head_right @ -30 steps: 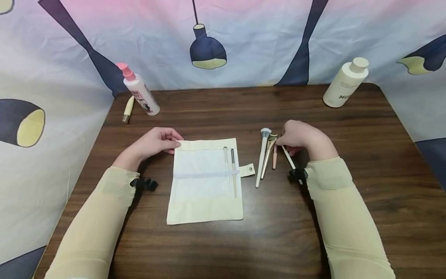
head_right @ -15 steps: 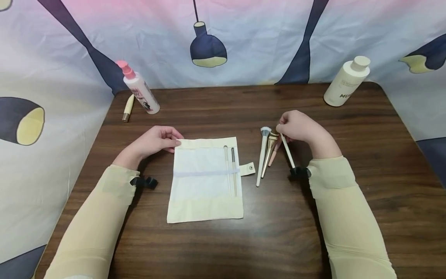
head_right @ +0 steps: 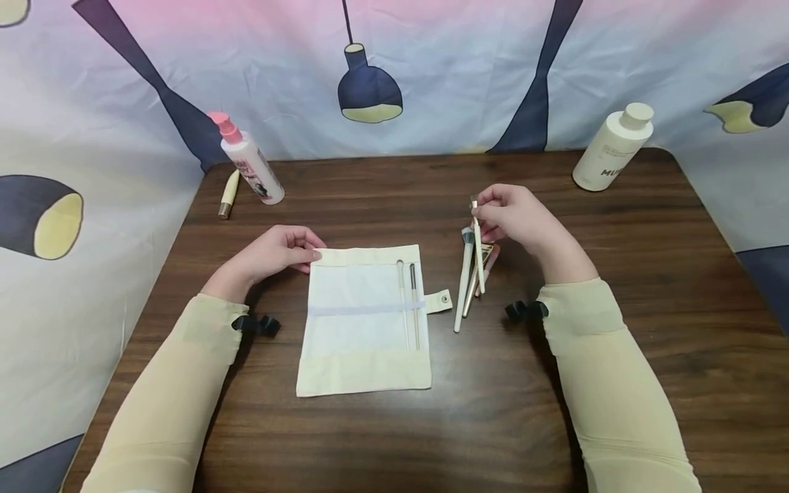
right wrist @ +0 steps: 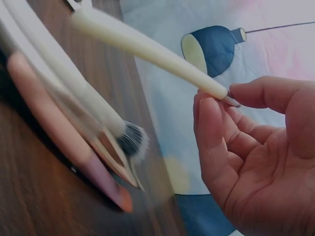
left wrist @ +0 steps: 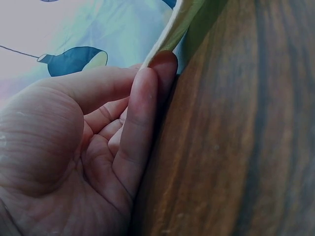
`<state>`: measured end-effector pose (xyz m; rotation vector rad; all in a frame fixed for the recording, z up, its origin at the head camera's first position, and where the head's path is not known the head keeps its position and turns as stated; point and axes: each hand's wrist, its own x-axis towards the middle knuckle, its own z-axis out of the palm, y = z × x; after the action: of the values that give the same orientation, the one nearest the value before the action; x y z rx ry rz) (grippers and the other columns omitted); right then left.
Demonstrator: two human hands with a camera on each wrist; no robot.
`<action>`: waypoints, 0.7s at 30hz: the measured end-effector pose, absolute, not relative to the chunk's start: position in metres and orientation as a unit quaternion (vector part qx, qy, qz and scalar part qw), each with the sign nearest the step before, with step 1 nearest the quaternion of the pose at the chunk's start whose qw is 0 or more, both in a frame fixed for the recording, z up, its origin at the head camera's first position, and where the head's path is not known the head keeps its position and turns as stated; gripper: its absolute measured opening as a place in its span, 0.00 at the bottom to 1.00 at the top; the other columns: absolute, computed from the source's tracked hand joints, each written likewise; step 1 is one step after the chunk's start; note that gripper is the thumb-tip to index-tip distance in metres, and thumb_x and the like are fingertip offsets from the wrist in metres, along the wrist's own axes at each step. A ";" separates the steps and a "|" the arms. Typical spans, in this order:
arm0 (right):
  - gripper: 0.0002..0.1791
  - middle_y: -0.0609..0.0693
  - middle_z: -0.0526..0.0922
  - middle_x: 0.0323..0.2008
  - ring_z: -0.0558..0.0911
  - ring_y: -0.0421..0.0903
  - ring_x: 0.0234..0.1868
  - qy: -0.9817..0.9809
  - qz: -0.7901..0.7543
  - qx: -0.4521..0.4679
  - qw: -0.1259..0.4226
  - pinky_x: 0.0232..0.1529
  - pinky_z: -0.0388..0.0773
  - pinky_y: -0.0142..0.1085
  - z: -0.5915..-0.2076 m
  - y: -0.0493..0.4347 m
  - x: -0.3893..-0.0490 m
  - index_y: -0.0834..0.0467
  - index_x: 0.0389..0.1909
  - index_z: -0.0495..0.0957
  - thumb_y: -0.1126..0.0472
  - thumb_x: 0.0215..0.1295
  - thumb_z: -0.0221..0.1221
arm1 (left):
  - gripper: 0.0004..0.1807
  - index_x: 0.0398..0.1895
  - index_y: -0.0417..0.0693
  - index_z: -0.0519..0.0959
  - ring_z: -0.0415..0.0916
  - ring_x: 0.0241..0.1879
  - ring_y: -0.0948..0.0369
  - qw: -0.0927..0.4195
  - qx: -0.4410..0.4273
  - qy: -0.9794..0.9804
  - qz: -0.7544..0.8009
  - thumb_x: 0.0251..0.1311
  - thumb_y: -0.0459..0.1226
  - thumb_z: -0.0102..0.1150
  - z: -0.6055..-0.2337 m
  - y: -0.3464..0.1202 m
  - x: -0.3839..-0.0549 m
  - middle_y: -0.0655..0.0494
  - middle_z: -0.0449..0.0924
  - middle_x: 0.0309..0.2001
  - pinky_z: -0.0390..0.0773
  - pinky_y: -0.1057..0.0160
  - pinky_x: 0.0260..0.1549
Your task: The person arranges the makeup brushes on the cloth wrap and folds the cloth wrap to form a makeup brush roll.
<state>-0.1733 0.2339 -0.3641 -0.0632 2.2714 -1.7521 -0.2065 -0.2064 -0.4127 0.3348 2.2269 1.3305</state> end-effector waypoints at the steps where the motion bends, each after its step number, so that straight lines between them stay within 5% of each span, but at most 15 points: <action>1: 0.09 0.47 0.84 0.28 0.83 0.40 0.28 0.772 -0.620 -0.025 0.135 0.33 0.88 0.35 -0.364 0.232 -0.173 0.68 0.48 0.70 0.67 0.74 0.55 | 0.12 0.51 0.36 0.82 0.83 0.35 0.61 0.256 0.125 0.822 0.493 0.69 0.33 0.65 -0.413 -0.207 -0.207 0.44 0.83 0.40 0.88 0.64 0.38; 21: 0.09 0.57 0.82 0.39 0.86 0.47 0.37 0.692 -0.688 -0.041 0.217 0.46 0.89 0.40 -0.399 0.151 -0.188 0.68 0.50 0.68 0.68 0.75 0.54 | 0.12 0.51 0.36 0.82 0.83 0.36 0.60 0.263 0.121 0.819 0.495 0.68 0.33 0.65 -0.412 -0.207 -0.207 0.44 0.84 0.41 0.88 0.64 0.38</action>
<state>-0.1882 0.1510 -0.3994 -0.1142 1.9165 -1.9048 -0.2067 -0.2071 -0.4122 0.3283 2.2153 1.3384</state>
